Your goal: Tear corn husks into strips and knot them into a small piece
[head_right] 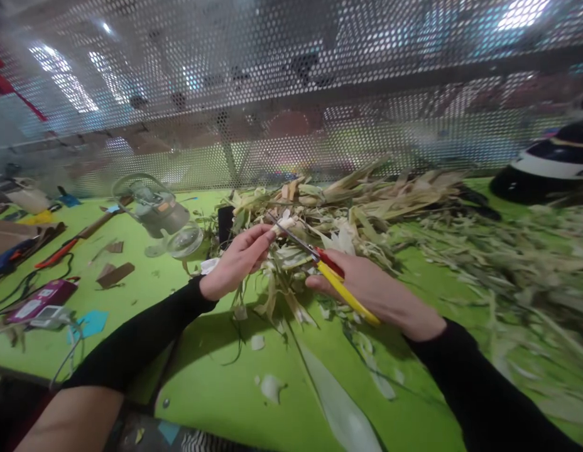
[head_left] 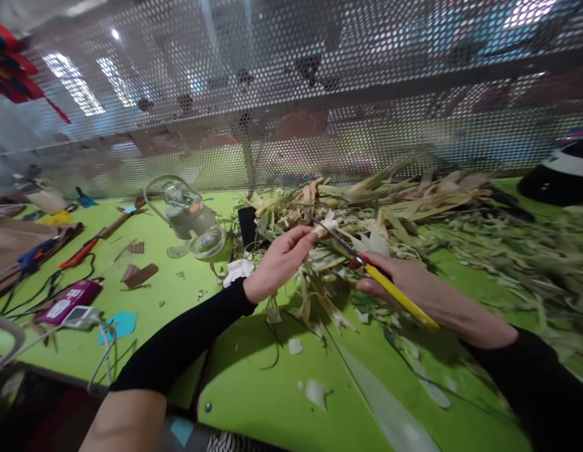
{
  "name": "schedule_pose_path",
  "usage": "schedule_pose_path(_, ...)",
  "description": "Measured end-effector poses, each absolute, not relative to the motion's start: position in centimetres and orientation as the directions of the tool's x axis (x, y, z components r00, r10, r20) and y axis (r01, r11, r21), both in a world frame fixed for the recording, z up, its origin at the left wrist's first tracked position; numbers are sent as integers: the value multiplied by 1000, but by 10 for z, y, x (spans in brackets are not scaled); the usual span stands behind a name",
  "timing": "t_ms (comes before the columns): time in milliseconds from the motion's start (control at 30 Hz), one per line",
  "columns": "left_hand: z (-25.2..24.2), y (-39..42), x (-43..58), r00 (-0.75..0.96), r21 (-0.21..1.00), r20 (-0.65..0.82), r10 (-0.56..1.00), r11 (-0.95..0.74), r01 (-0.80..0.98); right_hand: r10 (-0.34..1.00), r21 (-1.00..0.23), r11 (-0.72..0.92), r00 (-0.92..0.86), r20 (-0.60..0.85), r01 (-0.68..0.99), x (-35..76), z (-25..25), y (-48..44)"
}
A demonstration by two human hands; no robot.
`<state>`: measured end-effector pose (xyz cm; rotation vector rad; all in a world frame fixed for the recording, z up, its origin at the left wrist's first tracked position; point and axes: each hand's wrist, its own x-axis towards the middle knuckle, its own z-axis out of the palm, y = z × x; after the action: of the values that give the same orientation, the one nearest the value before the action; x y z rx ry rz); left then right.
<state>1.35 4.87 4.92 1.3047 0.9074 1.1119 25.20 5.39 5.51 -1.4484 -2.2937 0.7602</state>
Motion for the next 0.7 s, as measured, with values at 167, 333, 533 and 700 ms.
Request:
schedule_pose_path(167,49,49,13,246,994,85,965,-66,-83,911,-591,313,-410,-33,744,248,57,51)
schedule_pose_path(333,49,48,11,259,994,73,963,-48,-103,946,-607,279,-323,39,744,245,68,46)
schedule_pose_path(533,47,54,7,368,967,12,930,83,-239,946,-541,297,-320,53,787,247,77,49)
schedule_pose_path(700,49,52,6,348,956,86,934,21,-292,921,-537,312,-388,-32,784,253,72,53)
